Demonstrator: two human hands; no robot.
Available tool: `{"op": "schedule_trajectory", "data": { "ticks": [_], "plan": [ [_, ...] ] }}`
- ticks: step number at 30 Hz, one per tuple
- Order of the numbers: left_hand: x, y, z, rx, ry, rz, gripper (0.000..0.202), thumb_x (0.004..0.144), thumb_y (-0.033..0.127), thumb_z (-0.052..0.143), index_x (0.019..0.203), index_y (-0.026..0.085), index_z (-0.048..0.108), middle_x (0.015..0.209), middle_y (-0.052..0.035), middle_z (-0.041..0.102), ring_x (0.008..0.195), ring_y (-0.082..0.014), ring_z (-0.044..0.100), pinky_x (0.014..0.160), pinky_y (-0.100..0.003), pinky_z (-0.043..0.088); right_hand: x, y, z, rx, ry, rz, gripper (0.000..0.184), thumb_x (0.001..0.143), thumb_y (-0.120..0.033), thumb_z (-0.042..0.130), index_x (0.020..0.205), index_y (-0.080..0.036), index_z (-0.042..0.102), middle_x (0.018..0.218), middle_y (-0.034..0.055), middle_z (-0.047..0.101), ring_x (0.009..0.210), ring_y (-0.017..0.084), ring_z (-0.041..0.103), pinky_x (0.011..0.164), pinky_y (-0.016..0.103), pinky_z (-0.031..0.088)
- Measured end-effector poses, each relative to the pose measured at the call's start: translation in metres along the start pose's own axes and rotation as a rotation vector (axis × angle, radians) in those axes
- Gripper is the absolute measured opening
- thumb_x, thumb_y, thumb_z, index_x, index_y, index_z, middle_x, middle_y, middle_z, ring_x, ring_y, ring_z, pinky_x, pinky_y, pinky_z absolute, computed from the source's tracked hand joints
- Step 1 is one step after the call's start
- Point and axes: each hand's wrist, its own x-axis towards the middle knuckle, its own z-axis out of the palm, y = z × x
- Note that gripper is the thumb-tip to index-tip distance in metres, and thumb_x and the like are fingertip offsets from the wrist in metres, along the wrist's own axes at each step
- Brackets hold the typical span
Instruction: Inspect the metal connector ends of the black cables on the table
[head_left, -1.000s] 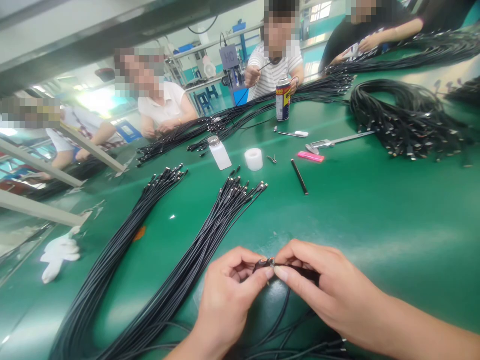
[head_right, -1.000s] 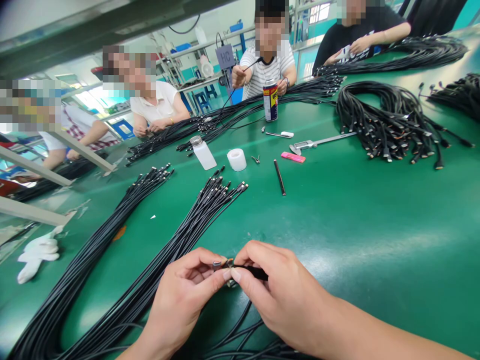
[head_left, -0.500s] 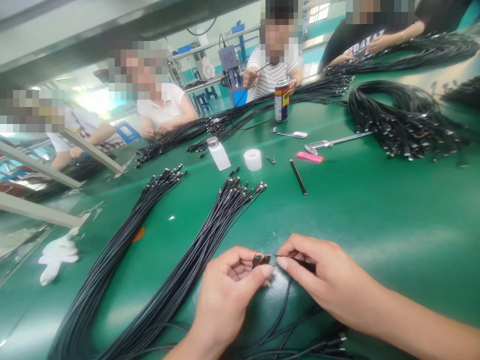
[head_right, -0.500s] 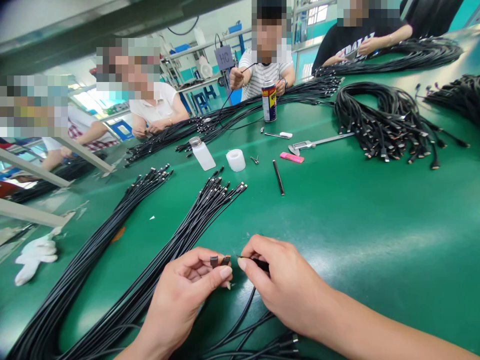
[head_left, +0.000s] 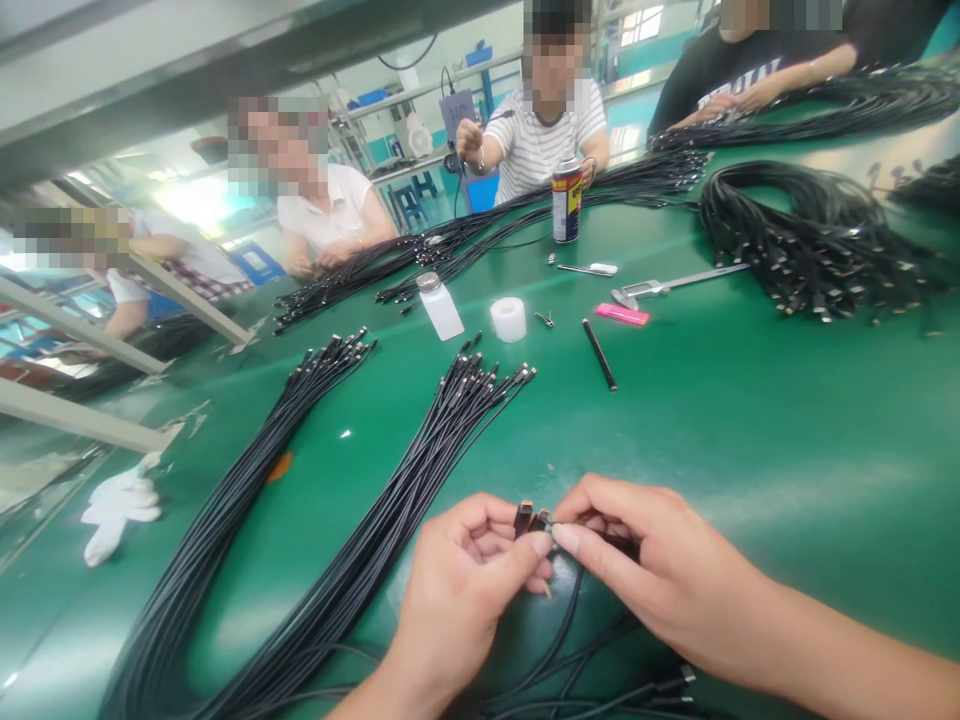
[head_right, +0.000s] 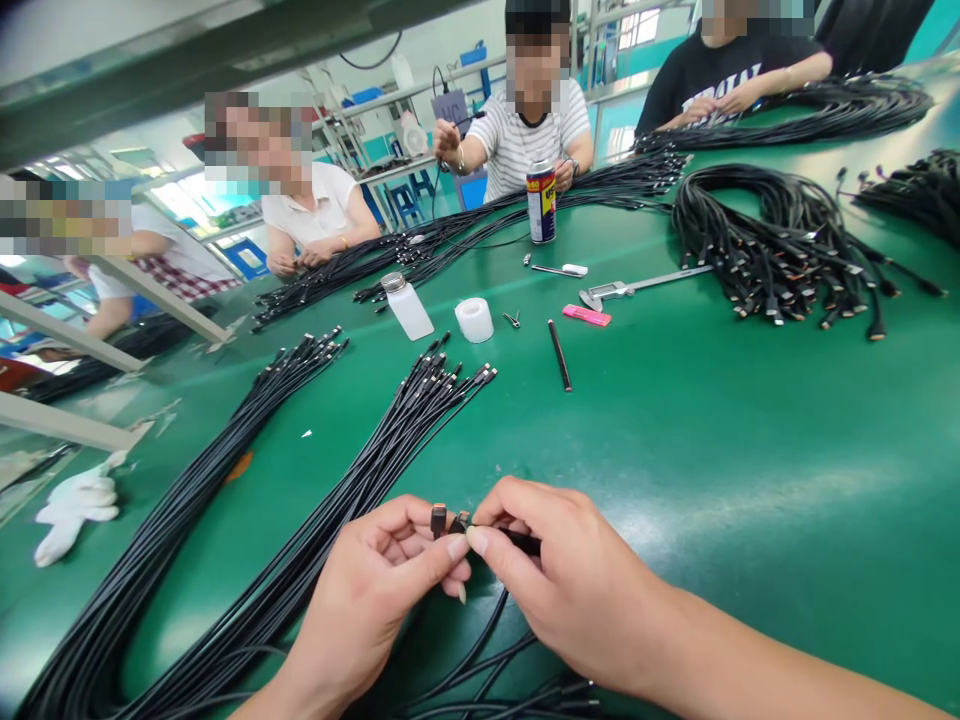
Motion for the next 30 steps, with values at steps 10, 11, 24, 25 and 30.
{"op": "schedule_trajectory", "data": {
  "ticks": [10,11,24,25,30],
  "plan": [
    [0.0001,0.0006,0.0011,-0.004,0.002,0.0,0.018,0.076,0.024,0.079,0.079,0.011,0.066,0.067,-0.004,0.07,0.056,-0.0113,0.063,0.058,-0.02,0.055,0.003,0.0,0.0025,0.015,0.001,0.009,0.016,0.095,-0.019,0.052,0.084,-0.02,0.064,0.075,-0.002,0.067,0.066,0.013,0.059,0.063,0.023,0.044],
    [0.0002,0.0006,0.001,0.0,0.002,0.001,0.018,0.076,0.024,0.079,0.079,0.011,0.066,0.067,-0.0041,0.07,0.056,-0.0112,0.063,0.058,-0.02,0.055,0.0029,0.0002,0.0026,0.021,0.007,0.009,0.017,0.095,-0.019,0.051,0.084,-0.02,0.064,0.075,-0.0018,0.067,0.066,0.012,0.059,0.063,0.023,0.044],
    [0.0001,0.0012,0.002,0.022,0.017,-0.007,0.021,0.076,0.026,0.078,0.081,0.012,0.064,0.063,-0.0044,0.068,0.054,-0.0126,0.062,0.055,-0.022,0.054,0.0017,0.0025,0.001,0.028,0.041,0.021,0.016,0.096,-0.023,0.05,0.086,-0.021,0.061,0.076,-0.001,0.065,0.067,0.013,0.057,0.062,0.024,0.044],
    [0.0004,0.0016,0.0023,0.022,0.02,-0.007,0.021,0.075,0.026,0.078,0.08,0.012,0.064,0.063,-0.0042,0.068,0.054,-0.0126,0.062,0.055,-0.022,0.054,0.0012,0.0023,0.0019,0.028,0.03,0.021,0.015,0.096,-0.022,0.05,0.085,-0.02,0.061,0.075,-0.0012,0.065,0.066,0.013,0.057,0.061,0.024,0.044],
    [0.0005,0.0023,0.0035,0.017,0.028,-0.015,0.021,0.074,0.026,0.079,0.077,0.013,0.062,0.063,-0.0035,0.068,0.053,-0.0121,0.062,0.055,-0.022,0.053,0.0013,0.002,0.0046,0.048,0.007,0.019,0.016,0.096,-0.02,0.05,0.084,-0.02,0.061,0.074,-0.0017,0.065,0.066,0.013,0.057,0.062,0.024,0.044]
  ]
}}
